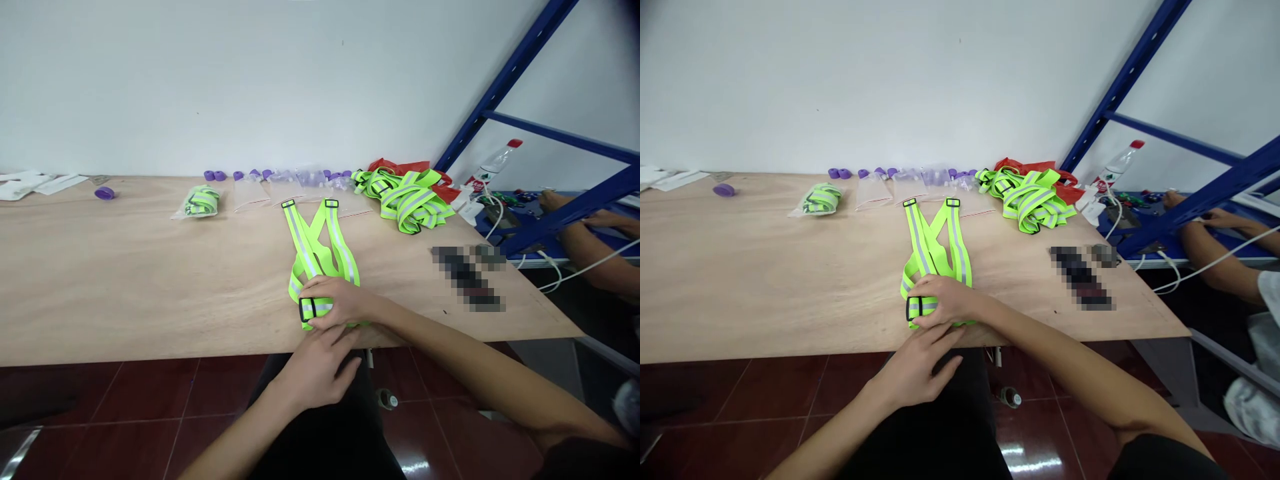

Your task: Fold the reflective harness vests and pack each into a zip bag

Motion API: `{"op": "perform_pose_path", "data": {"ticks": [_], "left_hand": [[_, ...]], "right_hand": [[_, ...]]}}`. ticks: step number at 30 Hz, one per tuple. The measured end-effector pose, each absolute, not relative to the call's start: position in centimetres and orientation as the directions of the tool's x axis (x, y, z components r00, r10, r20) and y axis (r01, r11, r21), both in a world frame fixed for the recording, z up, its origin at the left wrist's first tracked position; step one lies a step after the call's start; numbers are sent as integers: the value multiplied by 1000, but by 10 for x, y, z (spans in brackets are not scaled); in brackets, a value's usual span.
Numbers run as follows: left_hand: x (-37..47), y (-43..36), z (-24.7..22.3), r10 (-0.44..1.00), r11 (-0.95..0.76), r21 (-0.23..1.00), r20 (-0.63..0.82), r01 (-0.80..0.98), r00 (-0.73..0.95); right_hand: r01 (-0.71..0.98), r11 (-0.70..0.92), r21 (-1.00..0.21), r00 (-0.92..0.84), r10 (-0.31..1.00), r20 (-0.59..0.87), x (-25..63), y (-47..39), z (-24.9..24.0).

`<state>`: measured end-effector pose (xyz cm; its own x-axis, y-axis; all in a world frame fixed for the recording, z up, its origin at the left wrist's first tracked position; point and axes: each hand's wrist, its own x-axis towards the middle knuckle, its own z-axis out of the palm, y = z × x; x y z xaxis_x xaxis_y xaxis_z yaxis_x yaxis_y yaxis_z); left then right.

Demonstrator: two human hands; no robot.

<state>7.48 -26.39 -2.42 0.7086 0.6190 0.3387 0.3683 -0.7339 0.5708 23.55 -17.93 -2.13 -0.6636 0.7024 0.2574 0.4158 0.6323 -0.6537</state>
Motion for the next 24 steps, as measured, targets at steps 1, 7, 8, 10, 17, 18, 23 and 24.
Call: {"op": "perform_pose_path", "data": {"ticks": [1,7,8,10,17,18,23,24], "left_hand": [[71,-264,-24,625,-723,625,408,296,666],[44,-257,-15,687,-722,661,645,206,335],[39,-253,-14,705,-708,657,634,258,318],[32,-245,-11,736,-676,660,582,328,346],[24,-236,-13,751,-630,663,388,404,535],[24,-236,-14,756,-621,664,367,417,542],[30,-234,-20,746,-655,540,350,529,566],[31,-234,-20,734,-676,483,370,557,570]], "right_hand": [[422,627,-655,-649,713,265,236,-180,-22],[352,719,-599,-724,615,313,236,-177,-25],[341,740,-579,-743,590,316,235,-177,-24],[350,773,-529,-761,564,321,234,-177,-23],[497,794,-351,-767,591,250,230,-184,-19],[489,801,-344,-775,581,251,229,-184,-18],[473,803,-363,-730,588,349,231,-187,-17],[486,801,-350,-714,595,368,233,-189,-17]]}}
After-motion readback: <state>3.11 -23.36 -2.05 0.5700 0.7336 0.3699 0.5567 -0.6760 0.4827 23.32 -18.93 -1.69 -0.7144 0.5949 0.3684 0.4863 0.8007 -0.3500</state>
